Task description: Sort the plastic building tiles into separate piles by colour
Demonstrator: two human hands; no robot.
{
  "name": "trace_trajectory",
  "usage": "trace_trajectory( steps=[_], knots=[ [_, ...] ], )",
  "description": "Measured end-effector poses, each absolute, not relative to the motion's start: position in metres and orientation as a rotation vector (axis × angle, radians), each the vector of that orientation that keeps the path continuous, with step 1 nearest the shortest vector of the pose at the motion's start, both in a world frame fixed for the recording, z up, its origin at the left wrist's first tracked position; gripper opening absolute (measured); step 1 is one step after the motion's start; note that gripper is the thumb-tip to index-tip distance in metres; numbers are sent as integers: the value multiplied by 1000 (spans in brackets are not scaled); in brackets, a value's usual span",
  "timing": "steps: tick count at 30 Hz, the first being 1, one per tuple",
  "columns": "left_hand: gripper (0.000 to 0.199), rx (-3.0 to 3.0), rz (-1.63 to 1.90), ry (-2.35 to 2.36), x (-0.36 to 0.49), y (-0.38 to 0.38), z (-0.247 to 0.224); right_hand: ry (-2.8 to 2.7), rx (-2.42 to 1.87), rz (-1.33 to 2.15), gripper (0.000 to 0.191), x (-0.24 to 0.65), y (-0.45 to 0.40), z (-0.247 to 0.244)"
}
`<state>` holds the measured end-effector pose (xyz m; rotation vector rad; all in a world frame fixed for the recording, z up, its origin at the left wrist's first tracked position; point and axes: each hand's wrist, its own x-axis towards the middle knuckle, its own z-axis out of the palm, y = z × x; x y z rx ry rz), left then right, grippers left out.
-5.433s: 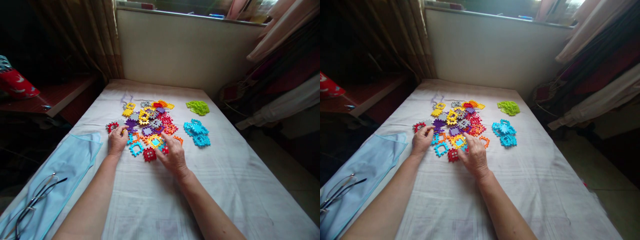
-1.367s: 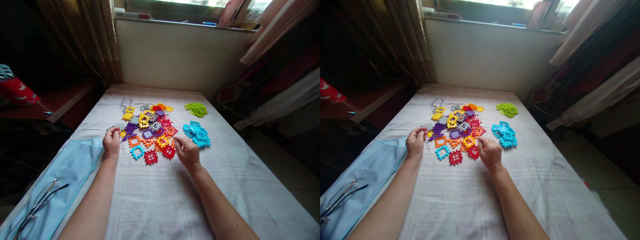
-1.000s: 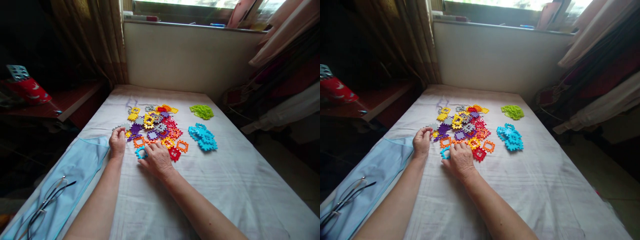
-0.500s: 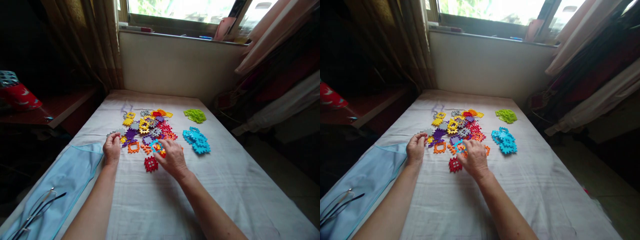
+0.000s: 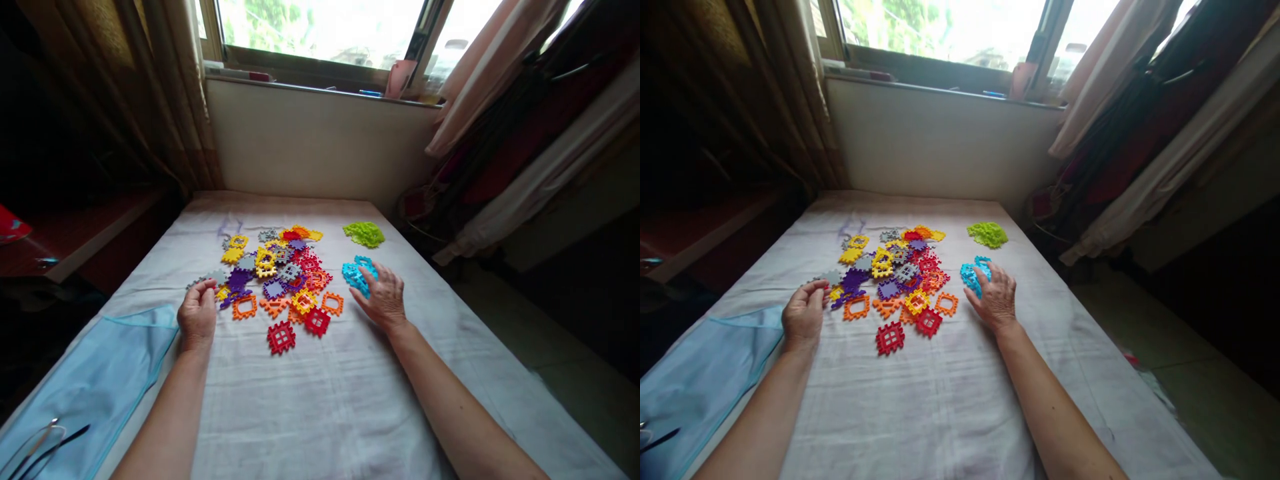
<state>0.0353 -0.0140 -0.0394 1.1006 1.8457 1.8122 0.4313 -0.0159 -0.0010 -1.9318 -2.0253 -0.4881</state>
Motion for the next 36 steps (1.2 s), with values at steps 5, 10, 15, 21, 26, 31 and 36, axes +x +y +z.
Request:
trace_trajectory(
  steps=[5, 10, 15, 21, 26, 31, 36],
  knots=[
    [29, 996, 1808, 1817, 37, -15, -35, -2391, -1757, -417, 43, 419, 7, 3],
    [29, 983, 1794, 1820, 40, -17, -30, -2380, -1907, -293, 39, 426, 25, 7],
    [33, 993, 1757, 1861, 41, -18, -27, -2294, -2033, -292, 39, 451, 39, 4],
    [37, 996, 1718, 1888, 43, -19, -25, -2265, -2085, -331, 40, 484, 60, -1],
    [37, 1003, 1704, 1886, 39, -20, -29, -2286, -2054, -344, 39, 499, 71, -4],
    [37, 1001, 1690, 1897, 37, -19, -32, -2314, -1996, -347, 40, 506, 73, -7],
    [37, 991, 1691, 1900, 40, -21, -28, -2276, -1974, -332, 44, 509, 78, -7]
  ],
)
